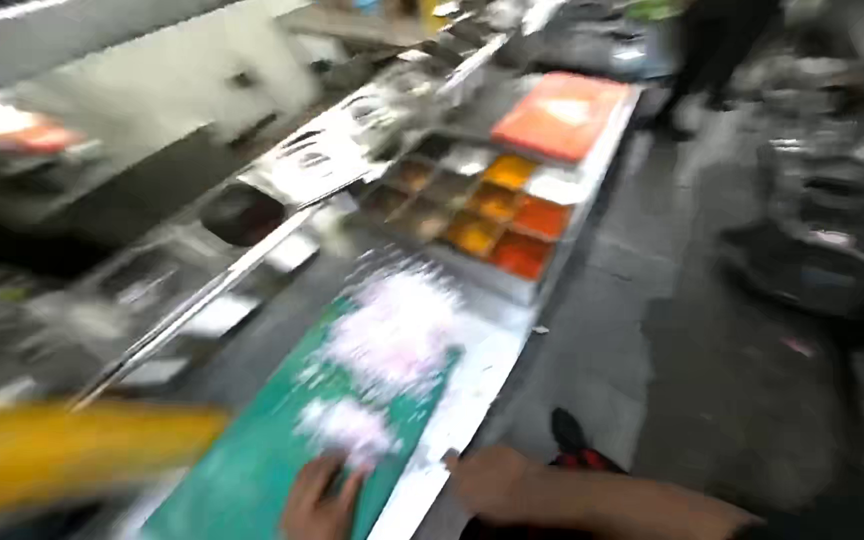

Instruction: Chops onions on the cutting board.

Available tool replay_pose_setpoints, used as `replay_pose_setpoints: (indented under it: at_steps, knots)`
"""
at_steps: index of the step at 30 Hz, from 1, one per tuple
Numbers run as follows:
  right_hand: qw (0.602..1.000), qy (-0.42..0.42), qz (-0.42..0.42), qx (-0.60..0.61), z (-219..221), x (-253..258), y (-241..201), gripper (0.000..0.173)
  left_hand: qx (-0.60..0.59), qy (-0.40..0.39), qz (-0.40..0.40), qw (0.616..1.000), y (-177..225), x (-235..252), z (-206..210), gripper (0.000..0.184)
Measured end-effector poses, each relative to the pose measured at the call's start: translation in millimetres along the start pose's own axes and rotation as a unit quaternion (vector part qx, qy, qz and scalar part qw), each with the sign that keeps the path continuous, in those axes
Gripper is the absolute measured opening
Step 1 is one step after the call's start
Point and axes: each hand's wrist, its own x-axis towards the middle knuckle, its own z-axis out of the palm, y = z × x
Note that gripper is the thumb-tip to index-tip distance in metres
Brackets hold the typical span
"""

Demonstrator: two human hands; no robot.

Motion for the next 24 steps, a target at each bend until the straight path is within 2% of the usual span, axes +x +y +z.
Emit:
replay_pose_setpoints:
  at_steps: [2, 6, 10, 14, 19, 24]
  knots:
    - [0.997, -0.037, 0.010, -0.061, -8, -2, -11, 0.055, 0.036, 0.041, -0.017, 0.998, -3, -5, 6, 0.037]
    - [0.986, -0.069, -0.001, -0.152, -18, -5, -14, 0.048, 0.075, 0.065, 0.006, 0.995, -23, -10, 7, 0.026]
    - [0.985, -0.073, -0.004, -0.157, -2, 29, -13, 0.045, 0.064, 0.068, 0.038, 0.995, -24, -10, 4, 0.022]
    - [0.981, -0.065, -0.012, -0.181, -23, 0, -20, 0.043, 0.053, 0.060, 0.047, 0.996, -27, -13, 1, 0.015]
    - [0.985, -0.063, -0.013, -0.163, 4, 28, -8, 0.043, 0.057, 0.070, 0.068, 0.994, -29, -14, 4, 0.011]
    - [0.982, -0.067, -0.018, -0.176, -13, 6, -17, 0.043, 0.059, 0.077, 0.067, 0.993, -29, -17, 1, 0.012]
